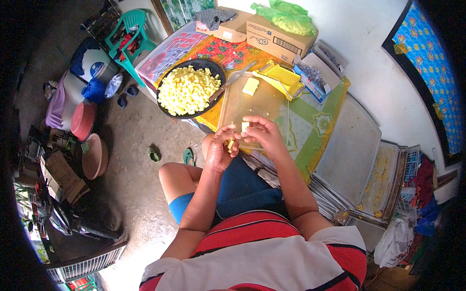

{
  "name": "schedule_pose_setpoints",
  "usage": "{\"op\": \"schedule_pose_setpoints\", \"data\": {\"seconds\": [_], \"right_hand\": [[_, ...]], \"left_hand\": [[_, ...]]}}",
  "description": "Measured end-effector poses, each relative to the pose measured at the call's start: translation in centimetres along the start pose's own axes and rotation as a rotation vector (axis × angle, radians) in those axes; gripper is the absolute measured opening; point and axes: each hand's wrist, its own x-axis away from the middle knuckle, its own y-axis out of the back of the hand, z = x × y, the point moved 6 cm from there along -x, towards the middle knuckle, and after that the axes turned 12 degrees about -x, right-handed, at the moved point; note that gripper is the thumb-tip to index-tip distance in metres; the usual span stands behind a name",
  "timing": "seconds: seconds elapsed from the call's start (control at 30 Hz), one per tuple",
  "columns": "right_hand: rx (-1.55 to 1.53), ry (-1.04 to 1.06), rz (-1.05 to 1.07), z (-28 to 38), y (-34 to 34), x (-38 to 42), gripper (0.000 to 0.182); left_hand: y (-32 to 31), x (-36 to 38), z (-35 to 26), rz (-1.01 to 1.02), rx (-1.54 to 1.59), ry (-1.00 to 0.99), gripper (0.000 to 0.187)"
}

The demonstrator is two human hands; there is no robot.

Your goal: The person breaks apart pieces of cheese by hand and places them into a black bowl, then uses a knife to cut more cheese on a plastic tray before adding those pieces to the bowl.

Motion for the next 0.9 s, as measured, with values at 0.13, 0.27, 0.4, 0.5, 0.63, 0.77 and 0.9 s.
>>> {"op": "schedule_pose_setpoints", "data": {"seconds": [0.13,0.27,0.4,0.5,0.63,0.77,0.9], "right_hand": [[0.033,0.026,0.017,-0.06,0.04,-0.16,0.031],[0.027,0.045,0.079,-0.3,-0.19,-0.34,0.031],[0.017,0.026,0.081,-0.44,-0.34,-0.33,0.03],[0.012,0.042,0.091,-0.46,-0.3,-0.37,0.03],[-0.006,0.011,0.078,-0.67,-0.17,-0.41,0.029],[-0.019,-0.019,0.045,-0.59,-0.32,-0.4,0.03],[-0.062,-0.035,0.031,-0.04,-0.72,-0.13,0.033]], "left_hand": [[-0.16,0.06,0.04,-0.02,-0.052,0.0,0.019],[-0.08,-0.2,0.53,-0.004,-0.142,-0.04,0.016],[-0.25,-0.2,0.29,0.008,-0.189,-0.042,0.013],[-0.38,-0.12,0.12,0.02,-0.177,-0.04,0.013],[0.11,-0.32,0.38,0.007,-0.166,-0.036,0.014],[0.1,-0.3,0.19,0.012,-0.089,-0.013,0.018],[-0.2,-0.15,-0.08,0.024,0.047,0.028,0.019]]}}
